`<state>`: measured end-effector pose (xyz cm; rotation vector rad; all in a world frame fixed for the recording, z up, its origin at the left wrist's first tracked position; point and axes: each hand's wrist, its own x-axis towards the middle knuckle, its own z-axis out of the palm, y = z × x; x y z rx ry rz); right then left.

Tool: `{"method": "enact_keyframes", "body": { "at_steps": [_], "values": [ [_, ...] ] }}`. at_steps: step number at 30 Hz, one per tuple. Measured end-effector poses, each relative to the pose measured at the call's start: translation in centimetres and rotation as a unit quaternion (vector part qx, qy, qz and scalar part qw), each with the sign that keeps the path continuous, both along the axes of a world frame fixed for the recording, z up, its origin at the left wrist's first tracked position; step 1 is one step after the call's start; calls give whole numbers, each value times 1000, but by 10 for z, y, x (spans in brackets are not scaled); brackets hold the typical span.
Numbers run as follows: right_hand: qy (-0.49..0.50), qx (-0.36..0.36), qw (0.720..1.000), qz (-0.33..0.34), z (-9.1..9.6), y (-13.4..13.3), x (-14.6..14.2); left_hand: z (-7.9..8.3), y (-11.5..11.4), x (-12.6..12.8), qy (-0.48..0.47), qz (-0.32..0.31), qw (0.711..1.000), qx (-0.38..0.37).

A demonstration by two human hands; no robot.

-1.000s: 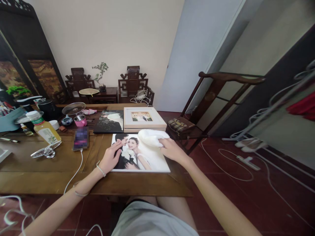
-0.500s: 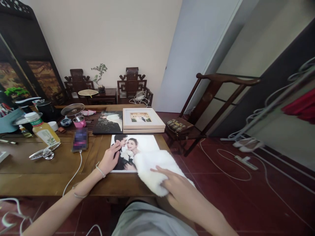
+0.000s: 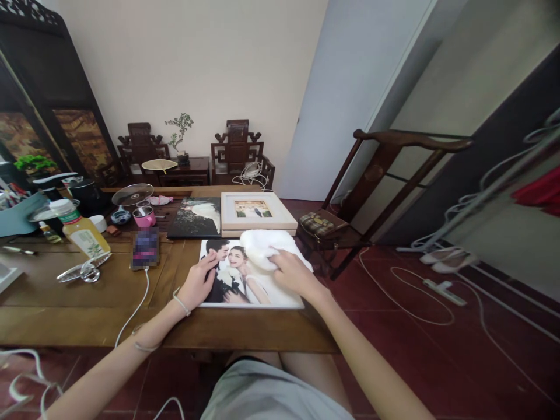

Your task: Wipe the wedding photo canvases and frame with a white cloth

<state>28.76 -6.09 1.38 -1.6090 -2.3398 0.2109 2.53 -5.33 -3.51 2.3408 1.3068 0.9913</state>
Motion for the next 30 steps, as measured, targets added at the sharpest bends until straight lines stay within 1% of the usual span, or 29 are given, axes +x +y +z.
{"method": "enact_keyframes", "body": {
  "at_steps": [3,9,11,12,14,16,20,22,24,27,28,30],
  "values": [
    [-12,-10,1000,22,0,-29,-3,1,-1,0,-10,-5,1000,0],
    [-26,-87,992,88,5,-110,2,0,-1,0,-2,-2,1000,4],
    [-23,-103,989,103,5,-125,4,0,-1,0,3,-1,1000,2],
    [-21,-105,988,108,5,-127,5,0,-1,0,5,-1,1000,1],
    [-13,-96,990,107,5,-122,5,0,-1,0,7,-3,1000,2],
    [-3,-75,992,97,5,-105,4,0,-1,0,8,-4,1000,5],
    [2,-24,997,72,3,-50,-4,-1,0,-1,10,0,1000,4],
    [5,2,998,66,-2,-24,-8,-1,1,-1,12,0,1000,1],
    [9,31,997,64,-8,-4,-12,0,1,-1,13,-2,1000,0],
    [8,59,996,74,-18,9,-16,1,0,-1,10,-3,1000,1],
    [5,58,995,80,-20,8,-16,1,0,-1,9,-3,1000,2],
    [-2,47,995,90,-22,-4,-17,0,0,-2,7,-5,1000,5]
  ]
}}
